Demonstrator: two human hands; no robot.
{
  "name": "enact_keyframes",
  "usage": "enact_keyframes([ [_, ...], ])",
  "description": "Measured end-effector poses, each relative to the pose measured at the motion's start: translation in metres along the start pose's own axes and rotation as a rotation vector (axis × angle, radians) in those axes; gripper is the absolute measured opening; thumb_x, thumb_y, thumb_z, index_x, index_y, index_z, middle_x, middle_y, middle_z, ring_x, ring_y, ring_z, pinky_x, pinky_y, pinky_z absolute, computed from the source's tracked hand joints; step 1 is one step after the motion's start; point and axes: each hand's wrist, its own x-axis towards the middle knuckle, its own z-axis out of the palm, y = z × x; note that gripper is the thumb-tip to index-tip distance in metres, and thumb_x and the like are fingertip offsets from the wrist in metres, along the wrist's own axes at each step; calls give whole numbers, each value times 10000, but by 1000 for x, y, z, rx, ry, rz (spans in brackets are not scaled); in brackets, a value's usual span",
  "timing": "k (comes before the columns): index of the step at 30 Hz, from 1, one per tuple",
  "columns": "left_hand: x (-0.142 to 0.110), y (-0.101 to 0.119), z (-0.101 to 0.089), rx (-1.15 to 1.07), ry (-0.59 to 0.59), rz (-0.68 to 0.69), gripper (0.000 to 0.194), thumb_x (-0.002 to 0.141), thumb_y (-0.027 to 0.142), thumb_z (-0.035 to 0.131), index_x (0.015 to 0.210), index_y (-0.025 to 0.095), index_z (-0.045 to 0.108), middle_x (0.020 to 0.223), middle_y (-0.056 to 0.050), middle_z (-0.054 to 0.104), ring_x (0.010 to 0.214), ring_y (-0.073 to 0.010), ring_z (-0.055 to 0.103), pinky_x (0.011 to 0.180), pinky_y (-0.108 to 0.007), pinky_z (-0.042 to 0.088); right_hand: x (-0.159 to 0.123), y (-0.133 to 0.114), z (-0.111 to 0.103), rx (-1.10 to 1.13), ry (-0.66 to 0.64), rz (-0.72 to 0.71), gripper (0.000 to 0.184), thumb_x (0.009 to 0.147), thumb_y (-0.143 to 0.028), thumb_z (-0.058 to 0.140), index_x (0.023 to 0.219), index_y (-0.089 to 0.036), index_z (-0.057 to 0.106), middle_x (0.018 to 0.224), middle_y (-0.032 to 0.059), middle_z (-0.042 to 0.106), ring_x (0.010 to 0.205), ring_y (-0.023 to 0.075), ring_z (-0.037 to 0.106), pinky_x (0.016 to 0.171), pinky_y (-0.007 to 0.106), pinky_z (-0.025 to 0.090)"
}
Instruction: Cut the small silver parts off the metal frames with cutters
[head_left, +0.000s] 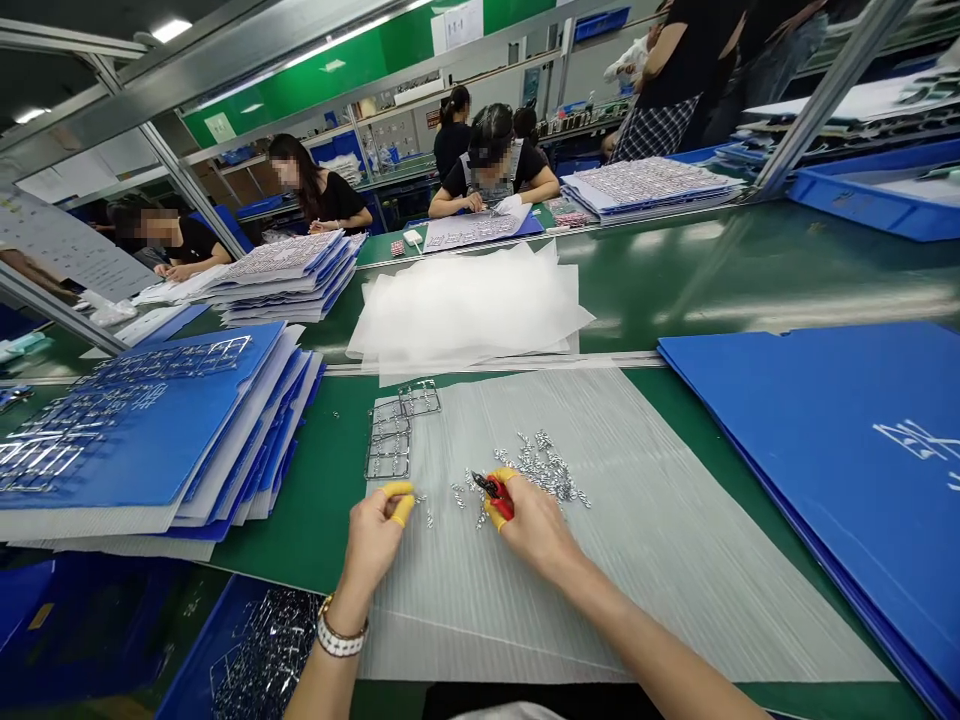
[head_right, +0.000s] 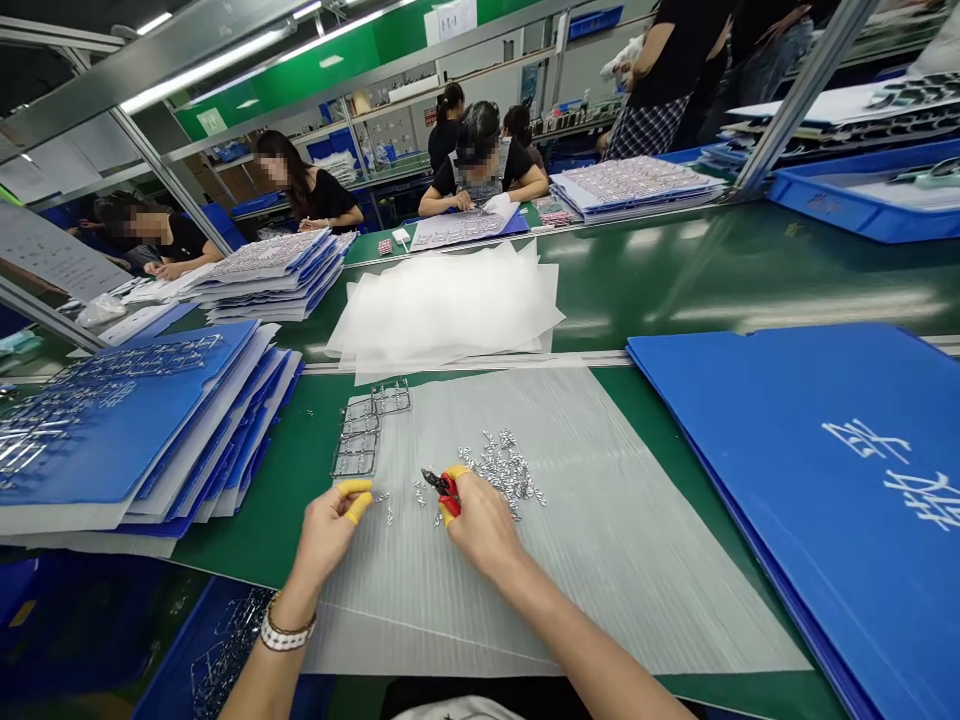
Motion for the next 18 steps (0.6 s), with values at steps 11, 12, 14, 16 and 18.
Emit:
enact_keyframes([
  [11, -6, -18, 0, 6, 70, 105, 210, 640, 131, 616, 777, 237, 735, 720, -40, 693, 631, -186, 591, 609, -278, 445, 15, -44, 46, -324, -232, -474, 276, 720, -16, 501, 934, -183, 552, 896, 63, 613, 867, 228, 521, 721, 307, 332],
  [12, -5, -19, 1, 3, 62, 121, 215, 646, 125, 607, 777, 239, 734, 721, -40, 690, 630, -183, 587, 609, -276, 442, 17, -44, 45, -352, -264, -545, 296, 701, 8, 489, 913, -190, 551, 890, 57, 608, 867, 228, 512, 722, 311, 327],
  [14, 0, -20, 1, -1, 42, 155, 209, 665, 125, 592, 774, 237, 731, 727, -40, 685, 634, -180, 582, 621, -279, 441, 22, -44, 41, -391, -309, -642, 327, 674, 40, 461, 878, -202, 545, 872, 46, 601, 847, 224, 501, 709, 316, 318],
  [16, 4, -20, 1, 15, 28, 192, 212, 681, 124, 579, 783, 234, 728, 746, -47, 682, 661, -189, 582, 649, -295, 442, 28, -45, 36, -389, -324, -697, 339, 662, 45, 445, 860, -214, 538, 860, 40, 597, 826, 220, 497, 699, 320, 320],
  [18, 5, -17, 0, 59, 29, 232, 225, 690, 115, 570, 801, 233, 726, 770, -60, 680, 700, -203, 586, 674, -312, 444, 31, -42, 34, -355, -339, -744, 315, 664, 24, 445, 832, -227, 538, 852, 41, 601, 815, 224, 503, 696, 329, 335],
])
